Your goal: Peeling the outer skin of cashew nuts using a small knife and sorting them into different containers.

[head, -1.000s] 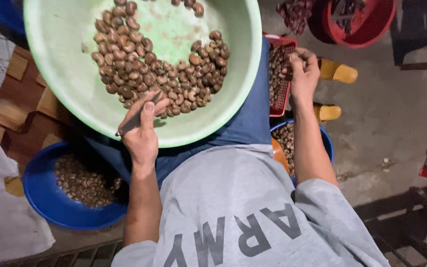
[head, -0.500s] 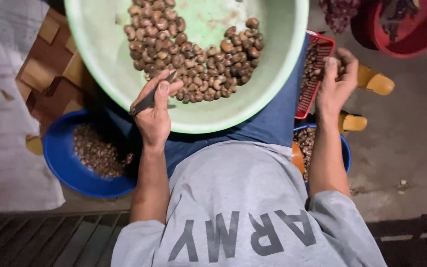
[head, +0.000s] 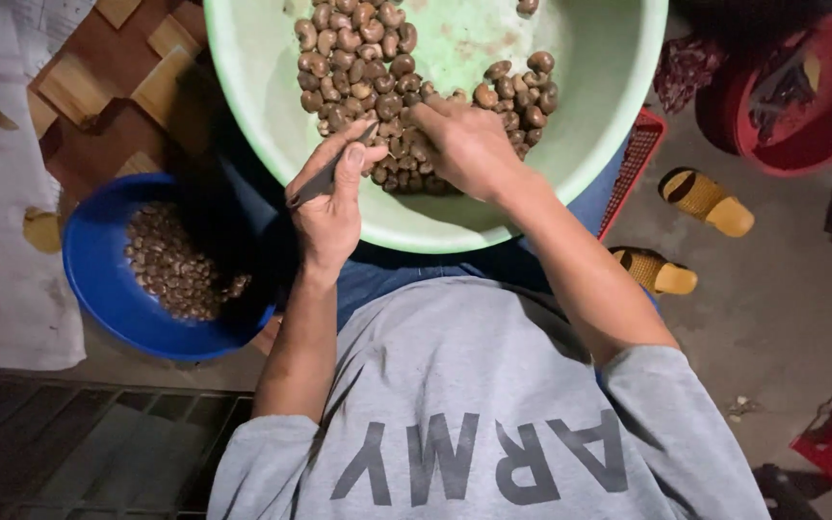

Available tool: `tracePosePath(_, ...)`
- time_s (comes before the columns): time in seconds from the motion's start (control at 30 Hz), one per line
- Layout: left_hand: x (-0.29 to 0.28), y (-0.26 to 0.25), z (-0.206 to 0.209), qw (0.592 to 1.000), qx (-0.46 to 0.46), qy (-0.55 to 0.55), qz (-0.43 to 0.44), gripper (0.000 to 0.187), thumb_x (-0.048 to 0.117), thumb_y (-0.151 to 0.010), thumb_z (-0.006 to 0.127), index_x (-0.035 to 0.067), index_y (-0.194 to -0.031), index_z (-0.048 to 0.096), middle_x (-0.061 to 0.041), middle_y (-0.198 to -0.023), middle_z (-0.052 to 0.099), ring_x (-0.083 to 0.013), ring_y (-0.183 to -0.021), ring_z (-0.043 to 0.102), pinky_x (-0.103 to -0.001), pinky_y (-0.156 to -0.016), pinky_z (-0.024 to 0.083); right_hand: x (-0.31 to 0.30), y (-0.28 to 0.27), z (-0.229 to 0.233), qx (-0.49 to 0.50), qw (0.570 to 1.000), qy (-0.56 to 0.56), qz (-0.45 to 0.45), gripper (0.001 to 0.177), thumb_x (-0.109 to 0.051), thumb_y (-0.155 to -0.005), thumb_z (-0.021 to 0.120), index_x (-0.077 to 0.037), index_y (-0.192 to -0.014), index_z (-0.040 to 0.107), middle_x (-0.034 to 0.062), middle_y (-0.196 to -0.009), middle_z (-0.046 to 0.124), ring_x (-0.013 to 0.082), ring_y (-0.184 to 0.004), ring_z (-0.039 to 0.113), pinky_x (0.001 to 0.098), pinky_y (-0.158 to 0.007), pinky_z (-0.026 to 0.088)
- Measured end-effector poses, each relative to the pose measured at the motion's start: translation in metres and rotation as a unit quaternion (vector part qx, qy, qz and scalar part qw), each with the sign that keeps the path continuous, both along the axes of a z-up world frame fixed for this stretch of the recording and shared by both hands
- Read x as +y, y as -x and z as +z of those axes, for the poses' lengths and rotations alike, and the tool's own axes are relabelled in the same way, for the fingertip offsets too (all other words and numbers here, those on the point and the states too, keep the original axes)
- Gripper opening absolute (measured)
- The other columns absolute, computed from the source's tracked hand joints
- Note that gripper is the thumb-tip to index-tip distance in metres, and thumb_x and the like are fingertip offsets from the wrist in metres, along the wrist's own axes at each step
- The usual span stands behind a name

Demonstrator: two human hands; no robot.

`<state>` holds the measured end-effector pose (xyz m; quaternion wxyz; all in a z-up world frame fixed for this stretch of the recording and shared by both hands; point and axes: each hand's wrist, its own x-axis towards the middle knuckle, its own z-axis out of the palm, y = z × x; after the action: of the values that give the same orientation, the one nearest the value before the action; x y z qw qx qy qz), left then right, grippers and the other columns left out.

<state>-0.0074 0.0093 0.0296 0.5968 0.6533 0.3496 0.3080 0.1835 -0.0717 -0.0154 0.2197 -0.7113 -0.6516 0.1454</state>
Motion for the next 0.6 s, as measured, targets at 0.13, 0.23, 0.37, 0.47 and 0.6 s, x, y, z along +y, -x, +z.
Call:
tracePosePath(0.13, 0.001, 0.002, 0.002, 1.0, 0.001, 0.011, 0.001, 0.027, 0.014, -0.109, 0.056, -0.005, -0.127, 0.064, -0.015, -0.105, 0.077, -0.019, -0.093, 0.075, -0.028, -0.088, 0.062, 0.031, 0.011, -0.035, -0.033, 0.999, 0.003, -0.007, 0.034, -0.008, -0.087, 0.068, -0.012, -0.12, 0.063, 0.0119, -0.107, 0.064, 0.0345, -0.074, 0.068, 0.0446, -0.058, 0.053)
tracePosePath(0.23, 0.002, 0.003, 0.002, 1.0, -0.012, 0.016, -0.004, 0.027, 0.013, -0.108, 0.056, -0.005, -0.128, 0.063, -0.016, -0.104, 0.077, -0.02, -0.094, 0.075, -0.027, -0.086, 0.061, 0.043, 0.016, -0.064, -0.132, 0.991, 0.035, -0.014, 0.035, -0.025, -0.09, 0.074, -0.01, -0.116, 0.055, 0.0139, -0.11, 0.061, 0.0309, -0.077, 0.071, 0.0405, -0.052, 0.055)
tracePosePath(0.37, 0.005, 0.004, 0.004, 1.0, 0.001, -0.016, -0.004, 0.026, 0.012, -0.109, 0.055, -0.004, -0.127, 0.064, -0.015, -0.101, 0.078, -0.0191, -0.088, 0.073, -0.027, -0.083, 0.06, 0.05, 0.021, -0.077, -0.187, 0.981, 0.052, -0.015, 0.049, -0.047, -0.084, 0.077, -0.009, -0.108, 0.056, 0.0106, -0.1, 0.059, 0.0267, -0.075, 0.067, 0.0369, -0.051, 0.053)
tracePosePath(0.47, 0.005, 0.004, 0.003, 1.0, 0.007, -0.018, 0.001, 0.026, 0.012, -0.108, 0.056, -0.004, -0.127, 0.064, -0.015, -0.1, 0.078, -0.0184, -0.085, 0.073, -0.027, -0.079, 0.058, 0.047, 0.019, -0.077, -0.151, 0.987, 0.051, -0.026, 0.057, -0.049, -0.081, 0.081, -0.006, -0.109, 0.054, 0.011, -0.098, 0.061, 0.0301, -0.077, 0.067, 0.041, -0.056, 0.053)
tracePosePath(0.6, 0.006, 0.006, 0.0, 1.0, -0.011, -0.006, 0.015, 0.027, 0.011, -0.108, 0.056, -0.008, -0.128, 0.062, -0.016, -0.105, 0.077, -0.0224, -0.091, 0.077, -0.027, -0.079, 0.06, 0.043, 0.016, -0.014, 0.229, 0.958, 0.114, -0.133, 0.031, -0.02, -0.086, 0.068, -0.005, -0.112, 0.062, 0.005, -0.091, 0.074, 0.0209, -0.073, 0.069, 0.0351, -0.068, 0.054)
